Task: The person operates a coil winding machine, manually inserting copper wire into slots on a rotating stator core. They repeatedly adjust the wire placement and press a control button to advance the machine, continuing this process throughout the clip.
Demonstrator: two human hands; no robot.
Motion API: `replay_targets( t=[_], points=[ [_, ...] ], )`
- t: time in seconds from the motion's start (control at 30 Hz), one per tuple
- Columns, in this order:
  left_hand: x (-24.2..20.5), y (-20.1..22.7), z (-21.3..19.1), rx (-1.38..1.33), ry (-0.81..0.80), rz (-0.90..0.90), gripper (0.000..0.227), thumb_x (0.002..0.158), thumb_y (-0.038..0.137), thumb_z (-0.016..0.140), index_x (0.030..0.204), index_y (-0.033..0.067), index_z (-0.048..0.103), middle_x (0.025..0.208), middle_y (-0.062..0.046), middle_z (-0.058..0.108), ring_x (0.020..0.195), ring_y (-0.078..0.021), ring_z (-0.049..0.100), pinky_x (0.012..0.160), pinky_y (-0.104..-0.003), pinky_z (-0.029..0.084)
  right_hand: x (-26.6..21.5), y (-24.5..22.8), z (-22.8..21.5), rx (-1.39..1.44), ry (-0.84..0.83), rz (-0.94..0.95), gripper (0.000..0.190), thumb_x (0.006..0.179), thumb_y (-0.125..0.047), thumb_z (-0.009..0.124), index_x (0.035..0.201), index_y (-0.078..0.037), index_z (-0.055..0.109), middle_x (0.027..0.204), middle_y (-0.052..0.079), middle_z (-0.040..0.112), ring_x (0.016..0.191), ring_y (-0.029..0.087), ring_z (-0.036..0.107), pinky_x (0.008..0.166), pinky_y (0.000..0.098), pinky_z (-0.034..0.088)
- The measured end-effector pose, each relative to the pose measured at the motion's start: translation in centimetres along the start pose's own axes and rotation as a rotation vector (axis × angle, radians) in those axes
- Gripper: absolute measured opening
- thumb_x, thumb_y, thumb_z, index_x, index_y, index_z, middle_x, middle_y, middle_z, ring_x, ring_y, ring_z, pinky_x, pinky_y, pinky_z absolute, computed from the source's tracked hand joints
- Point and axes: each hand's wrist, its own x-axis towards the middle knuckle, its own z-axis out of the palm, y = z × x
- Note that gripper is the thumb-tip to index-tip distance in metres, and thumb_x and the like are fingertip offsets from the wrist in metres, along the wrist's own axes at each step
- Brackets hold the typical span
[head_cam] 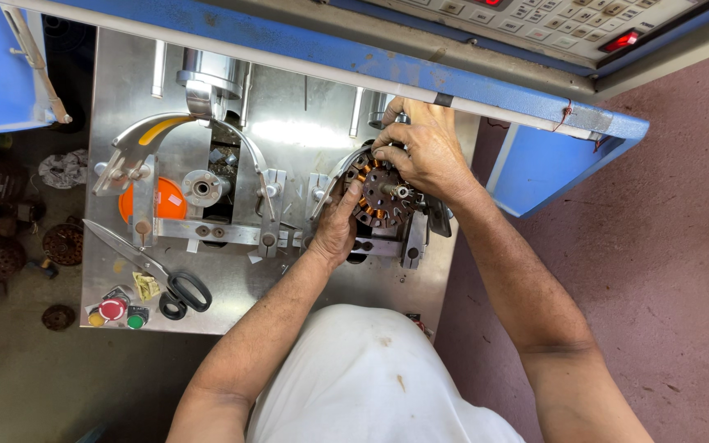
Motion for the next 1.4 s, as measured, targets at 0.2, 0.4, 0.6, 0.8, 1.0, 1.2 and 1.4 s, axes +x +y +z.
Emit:
replay_targets(
  t=[0.2,0.4,0.6,0.8,1.0,1.2,1.4],
  points=[
    [-0.2,0.3,0.2,-0.027,-0.006,-0.012,0.086,0.08,0.064,0.074,0.147,0.0189,0.045,0.141,-0.007,0.053,0.139,-0.0243,0.043,0.121,-0.05,0.032,-0.2,0.0,-0.3,-0.01,-0.015,0.004,0.015,0.087,-0.034,0.083,0.093,-0.02,0.081,0.109,-0.002,0.062,0.116,0.024,0.05,0.106,0.0477,0.033],
    [-0.2,0.3,0.2,-0.046,0.009,-0.014,0.085,0.08,0.063,0.074,0.147,0.0184,0.047,0.142,-0.007,0.054,0.138,-0.0234,0.044,0.119,-0.048,0.032,-0.2,0.2,-0.5,-0.048,-0.035,-0.018,0.015,0.089,-0.033,0.081,0.096,-0.02,0.081,0.109,-0.002,0.073,0.136,0.028,0.047,0.109,0.0531,0.029],
    [-0.3,0.4,0.2,-0.099,-0.007,-0.009,0.08,0.081,0.058,0.078,0.144,0.0179,0.049,0.138,-0.006,0.056,0.137,-0.0246,0.046,0.119,-0.049,0.035,0.2,-0.1,-0.8,-0.122,-0.081,-0.01,0.019,0.088,-0.036,0.079,0.099,-0.021,0.081,0.108,-0.004,0.077,0.136,0.029,0.046,0.104,0.0542,0.031],
    [-0.1,0.1,0.1,-0.093,0.002,-0.004,0.077,0.081,0.056,0.078,0.143,0.0188,0.051,0.138,-0.005,0.057,0.137,-0.0239,0.046,0.118,-0.049,0.034,0.4,-0.4,-0.9,-0.151,-0.166,0.096,0.02,0.089,-0.04,0.078,0.104,-0.026,0.08,0.109,-0.008,0.076,0.128,0.025,0.051,0.098,0.0503,0.035],
    [0.0,0.1,0.1,-0.137,0.019,-0.02,0.072,0.082,0.052,0.079,0.141,0.0187,0.053,0.139,-0.004,0.058,0.137,-0.0228,0.046,0.119,-0.048,0.033,0.4,-0.4,-1.0,-0.172,-0.074,-0.064,0.018,0.086,-0.037,0.081,0.1,-0.026,0.081,0.106,-0.009,0.078,0.135,0.027,0.049,0.1,0.0509,0.034],
    [-0.1,0.4,0.4,-0.174,0.01,-0.015,0.072,0.082,0.05,0.08,0.141,0.0174,0.054,0.137,-0.005,0.059,0.136,-0.0236,0.047,0.119,-0.049,0.034,0.2,-1.1,-1.4,-0.238,-0.076,-0.054,0.013,0.088,-0.033,0.079,0.099,-0.024,0.079,0.141,0.011,0.062,0.13,0.029,0.051,0.096,0.051,0.04],
    [-0.1,0.3,0.3,-0.142,0.024,-0.026,0.074,0.081,0.052,0.079,0.141,0.0176,0.053,0.138,-0.006,0.058,0.137,-0.0236,0.046,0.119,-0.048,0.034,0.3,-1.5,-1.4,-0.277,-0.078,-0.093,0.015,0.09,-0.033,0.078,0.099,-0.02,0.077,0.136,0.01,0.063,0.127,0.029,0.052,0.095,0.0502,0.041]
  ],
)
